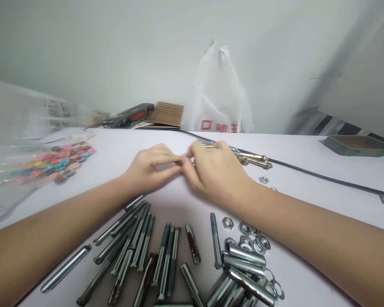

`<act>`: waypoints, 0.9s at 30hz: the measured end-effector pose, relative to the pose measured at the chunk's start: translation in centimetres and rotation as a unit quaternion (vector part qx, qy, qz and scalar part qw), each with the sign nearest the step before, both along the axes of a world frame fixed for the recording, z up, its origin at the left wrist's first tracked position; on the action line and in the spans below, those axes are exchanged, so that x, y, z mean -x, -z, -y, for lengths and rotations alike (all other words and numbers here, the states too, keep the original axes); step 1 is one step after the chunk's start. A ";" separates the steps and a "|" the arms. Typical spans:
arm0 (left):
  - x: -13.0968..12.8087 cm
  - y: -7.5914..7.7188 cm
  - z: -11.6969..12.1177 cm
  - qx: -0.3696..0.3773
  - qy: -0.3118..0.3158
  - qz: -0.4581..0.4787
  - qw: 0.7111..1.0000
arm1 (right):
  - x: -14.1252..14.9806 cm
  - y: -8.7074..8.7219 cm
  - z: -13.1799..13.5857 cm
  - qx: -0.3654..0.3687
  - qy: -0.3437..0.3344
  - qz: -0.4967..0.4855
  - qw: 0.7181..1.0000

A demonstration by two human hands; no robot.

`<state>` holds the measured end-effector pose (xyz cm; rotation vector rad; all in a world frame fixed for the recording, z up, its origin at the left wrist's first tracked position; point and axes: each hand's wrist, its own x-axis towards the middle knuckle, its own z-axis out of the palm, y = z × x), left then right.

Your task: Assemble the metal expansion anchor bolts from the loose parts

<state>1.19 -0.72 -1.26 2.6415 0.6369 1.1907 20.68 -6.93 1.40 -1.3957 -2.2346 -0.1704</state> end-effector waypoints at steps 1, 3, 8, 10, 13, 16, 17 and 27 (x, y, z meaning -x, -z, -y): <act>0.0 0.0 -0.1 -0.016 -0.009 0.003 1.000 | -0.1 0.0 -0.3 -0.005 0.008 0.011 1.000; 0.0 -0.1 -0.1 -0.007 -0.033 0.007 0.999 | -0.5 -0.1 -1.0 -0.004 0.038 0.022 0.999; 0.3 -0.8 0.5 0.161 -0.107 0.004 0.981 | -2.8 -0.4 -3.5 0.071 0.153 0.000 0.986; 0.3 -0.9 0.5 0.209 -0.107 -0.006 0.972 | -3.8 -0.5 -4.3 0.077 0.186 0.003 0.980; 0.4 -0.8 0.3 0.237 -0.092 -0.035 0.967 | -4.7 -0.4 -4.9 0.067 0.221 0.018 0.973; 0.3 -0.7 0.0 0.256 -0.072 -0.063 0.962 | -4.6 0.0 -5.2 0.046 0.237 0.041 0.969; 0.3 -0.8 0.0 0.262 -0.070 -0.069 0.960 | -4.6 0.2 -5.2 0.045 0.234 0.047 0.970; 0.4 -0.6 -0.1 0.252 -0.065 -0.086 0.962 | -4.4 0.6 -5.1 0.061 0.198 0.013 0.978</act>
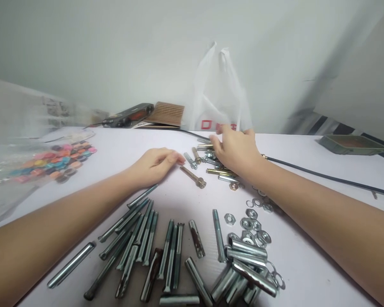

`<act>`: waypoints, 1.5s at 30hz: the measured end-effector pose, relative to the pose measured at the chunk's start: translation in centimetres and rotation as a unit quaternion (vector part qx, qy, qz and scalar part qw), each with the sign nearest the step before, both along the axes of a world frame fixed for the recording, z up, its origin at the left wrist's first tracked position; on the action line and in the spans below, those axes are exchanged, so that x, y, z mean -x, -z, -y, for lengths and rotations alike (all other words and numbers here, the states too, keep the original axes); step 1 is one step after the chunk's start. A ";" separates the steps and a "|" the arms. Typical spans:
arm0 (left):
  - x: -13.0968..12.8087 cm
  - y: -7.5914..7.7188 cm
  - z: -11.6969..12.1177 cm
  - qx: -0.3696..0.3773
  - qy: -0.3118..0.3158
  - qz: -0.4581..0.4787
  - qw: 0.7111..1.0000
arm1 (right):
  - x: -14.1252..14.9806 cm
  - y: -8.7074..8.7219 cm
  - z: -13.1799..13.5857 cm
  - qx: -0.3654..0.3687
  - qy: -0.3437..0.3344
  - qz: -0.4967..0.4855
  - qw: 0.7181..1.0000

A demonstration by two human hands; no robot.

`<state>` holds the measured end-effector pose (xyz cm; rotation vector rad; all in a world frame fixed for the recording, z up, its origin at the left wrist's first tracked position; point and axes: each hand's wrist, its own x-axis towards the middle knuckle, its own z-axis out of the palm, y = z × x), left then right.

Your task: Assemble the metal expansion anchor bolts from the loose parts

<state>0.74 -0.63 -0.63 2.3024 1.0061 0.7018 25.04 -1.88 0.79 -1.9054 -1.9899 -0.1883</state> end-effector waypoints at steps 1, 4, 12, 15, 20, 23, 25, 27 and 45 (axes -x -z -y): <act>0.1 0.0 0.0 -0.004 0.002 0.000 1.000 | 0.2 -0.1 0.3 -0.014 -0.012 -0.016 1.000; 0.2 0.0 0.0 -0.014 0.013 -0.002 1.000 | 1.0 -0.7 1.2 -0.037 -0.082 -0.045 0.995; 0.3 0.2 0.0 -0.015 0.121 -0.019 0.992 | 1.3 -3.1 2.7 0.118 -0.247 0.058 0.960; 0.3 0.2 -0.2 -0.009 0.125 -0.013 0.992 | 1.5 -3.4 3.4 0.142 -0.257 0.091 0.951; 0.3 0.1 -0.4 0.004 0.136 -0.008 0.991 | 2.2 -2.7 4.2 0.162 -0.288 0.106 0.938; 0.2 -0.1 -0.2 0.013 0.121 -0.004 0.993 | 2.4 -2.3 4.1 0.159 -0.305 0.118 0.932; 0.1 -0.1 -0.1 0.027 0.089 0.003 0.996 | 2.3 -2.5 3.9 0.153 -0.302 0.109 0.935; 0.1 0.0 0.0 0.039 0.049 0.024 0.998 | 2.1 -2.8 3.5 0.137 -0.277 0.093 0.946; 1.1 -0.8 -0.9 0.081 0.014 0.044 0.996 | 1.7 -3.1 3.1 0.017 -0.102 0.040 0.994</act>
